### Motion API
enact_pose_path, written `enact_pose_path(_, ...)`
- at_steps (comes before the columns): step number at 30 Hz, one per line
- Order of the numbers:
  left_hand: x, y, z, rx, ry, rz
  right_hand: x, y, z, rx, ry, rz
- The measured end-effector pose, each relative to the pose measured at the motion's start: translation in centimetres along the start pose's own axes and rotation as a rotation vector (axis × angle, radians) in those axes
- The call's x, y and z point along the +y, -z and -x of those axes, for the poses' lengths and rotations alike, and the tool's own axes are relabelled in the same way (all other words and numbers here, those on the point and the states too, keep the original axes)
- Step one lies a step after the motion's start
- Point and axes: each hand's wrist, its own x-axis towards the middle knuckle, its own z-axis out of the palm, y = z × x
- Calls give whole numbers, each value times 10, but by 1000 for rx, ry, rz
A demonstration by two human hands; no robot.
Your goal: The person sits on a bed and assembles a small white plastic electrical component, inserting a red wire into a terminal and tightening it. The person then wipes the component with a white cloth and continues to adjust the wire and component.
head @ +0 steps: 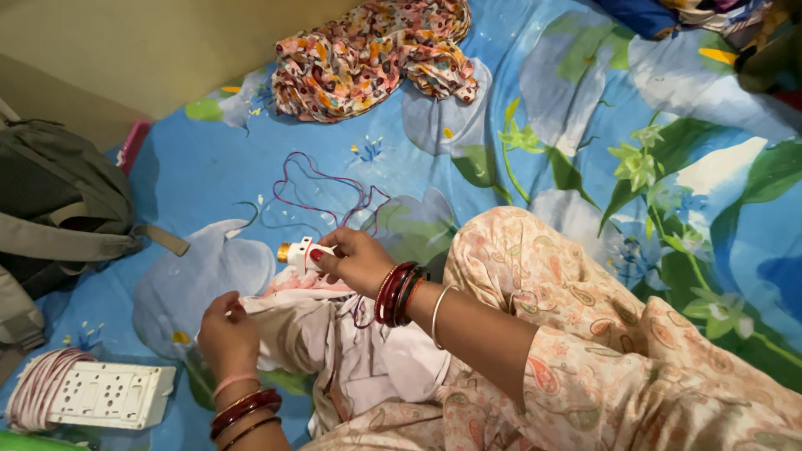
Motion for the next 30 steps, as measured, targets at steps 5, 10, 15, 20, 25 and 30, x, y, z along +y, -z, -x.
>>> enact_pose_path(5, -1, -26, 7, -85, -192, -228, -3, 2, 4, -32, -29, 33)
enact_pose_path(10, 1, -22, 8, -227, 41, -345, -6, -1, 8, -4, -34, 63)
enact_pose_path(15, -6, -25, 9, -314, 130, -427, -5, -4, 9, -26, -36, 118)
enact_pose_path(20, 11, -12, 9, -77, 61, -331, 0, 1, 7, -37, 21, 156)
enact_pose_path(25, 52, 20, 0, 210, -180, 329, 6, 3, 3, -5, 89, 168)
enact_pose_path(30, 105, 59, 27, -86, -126, 1235, -2, 2, 5, -23, -41, 29)
